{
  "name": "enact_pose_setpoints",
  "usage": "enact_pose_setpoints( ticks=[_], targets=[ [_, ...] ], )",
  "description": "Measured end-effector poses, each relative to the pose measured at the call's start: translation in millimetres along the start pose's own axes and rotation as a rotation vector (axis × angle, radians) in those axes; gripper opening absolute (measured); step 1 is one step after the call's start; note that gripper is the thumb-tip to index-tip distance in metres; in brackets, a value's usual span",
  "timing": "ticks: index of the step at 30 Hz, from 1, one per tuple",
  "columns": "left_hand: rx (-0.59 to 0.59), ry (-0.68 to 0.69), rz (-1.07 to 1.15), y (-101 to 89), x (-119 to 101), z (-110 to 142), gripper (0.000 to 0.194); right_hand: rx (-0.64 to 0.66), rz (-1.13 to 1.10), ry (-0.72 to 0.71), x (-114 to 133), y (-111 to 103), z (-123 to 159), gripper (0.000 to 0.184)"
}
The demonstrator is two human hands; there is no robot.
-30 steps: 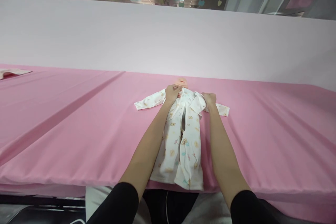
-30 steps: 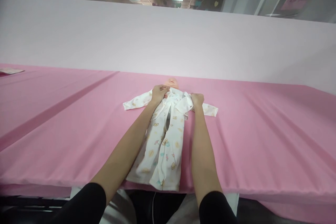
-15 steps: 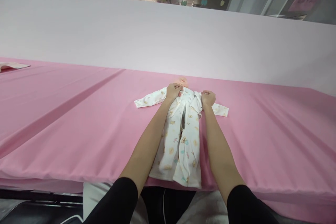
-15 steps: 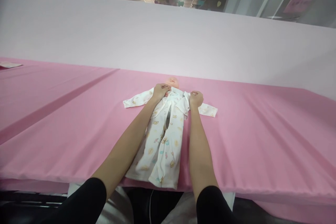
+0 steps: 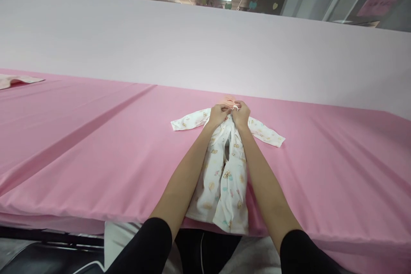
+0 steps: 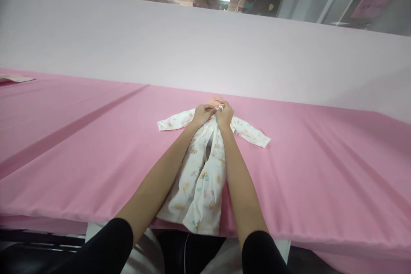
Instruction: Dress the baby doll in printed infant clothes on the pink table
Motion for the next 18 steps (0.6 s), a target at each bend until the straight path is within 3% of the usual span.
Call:
enact_pose_setpoints(
  ticks=[4, 11, 18],
  targets=[
    [-0.020, -0.036, -0.041, 1.2, 3, -1, 0.018, -0.025, -0.084, 0.086, -12, 1, 0, 0.023],
    [-0.037, -0.007, -0.209, 8.2, 5, -9, 0.021, -0.062, -0.208, 0.029, -20, 6, 7, 0.014],
    [-0.038, 0.051, -0.372, 15.5, 2, -11, 0.027, -0.112, -0.172, -0.025, -20, 1, 13, 0.010]
  ],
)
Point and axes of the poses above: each hand's wrist, its own z-axis away from the middle knuckle, its own y-axis out of the palm, x = y × z, the point moved 5 cm from there along -z, towards the middle knuckle, and after that the axes turned 7 degrees about -x, right-handed, at the moved point
